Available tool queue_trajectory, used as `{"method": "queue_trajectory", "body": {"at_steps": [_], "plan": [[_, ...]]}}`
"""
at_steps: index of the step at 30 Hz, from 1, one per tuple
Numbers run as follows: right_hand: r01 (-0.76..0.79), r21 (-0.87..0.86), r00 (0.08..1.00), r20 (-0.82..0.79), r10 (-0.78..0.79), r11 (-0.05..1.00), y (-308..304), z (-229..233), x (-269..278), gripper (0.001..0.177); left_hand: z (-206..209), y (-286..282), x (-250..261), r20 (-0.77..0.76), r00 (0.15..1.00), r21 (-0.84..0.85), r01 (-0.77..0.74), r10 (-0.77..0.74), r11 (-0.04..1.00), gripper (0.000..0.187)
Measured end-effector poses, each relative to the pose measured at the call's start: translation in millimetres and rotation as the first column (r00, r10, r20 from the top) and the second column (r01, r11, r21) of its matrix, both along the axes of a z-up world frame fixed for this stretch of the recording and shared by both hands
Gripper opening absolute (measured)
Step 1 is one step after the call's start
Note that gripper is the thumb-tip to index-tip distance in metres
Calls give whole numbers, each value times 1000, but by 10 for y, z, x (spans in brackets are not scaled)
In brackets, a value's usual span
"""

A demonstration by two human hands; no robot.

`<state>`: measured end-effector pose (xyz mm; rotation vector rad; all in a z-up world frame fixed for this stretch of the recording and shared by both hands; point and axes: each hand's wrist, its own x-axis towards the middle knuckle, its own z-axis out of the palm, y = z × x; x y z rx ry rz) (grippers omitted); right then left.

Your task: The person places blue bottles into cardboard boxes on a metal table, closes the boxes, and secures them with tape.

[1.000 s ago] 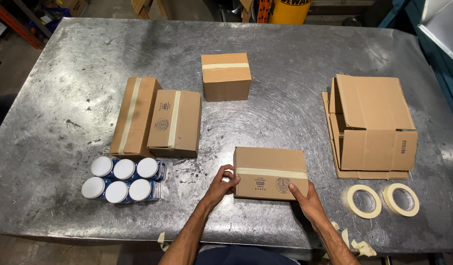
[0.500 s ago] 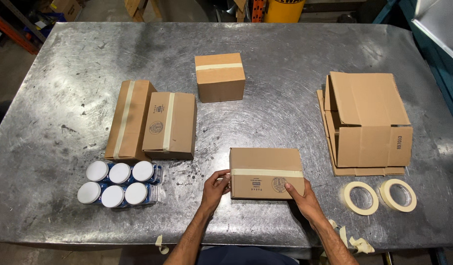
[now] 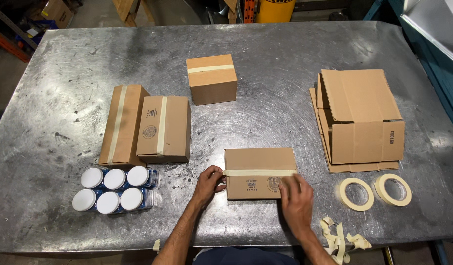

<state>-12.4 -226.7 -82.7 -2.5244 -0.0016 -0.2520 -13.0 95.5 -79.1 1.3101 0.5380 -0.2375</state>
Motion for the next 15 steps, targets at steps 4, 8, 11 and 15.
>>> {"method": "queue_trajectory", "body": {"at_steps": [4,8,11,15], "plan": [[-401,-242,856,245,456,883,242,-225,-212,48,-65,76,29,3,1000,-35,16,-15,999,13],[-486,-387,796,174,579,784,402,-230,-303,60,18,99,50,-22,997,63,72,-70,995,16],[-480,-444,769,204,606,757,599,177,-377,60,150,94,66,3,994,124,105,-106,987,17],[-458,-505,781,164,603,731,665,139,-385,77,335,97,116,-15,986,214,163,-163,963,17]]}}
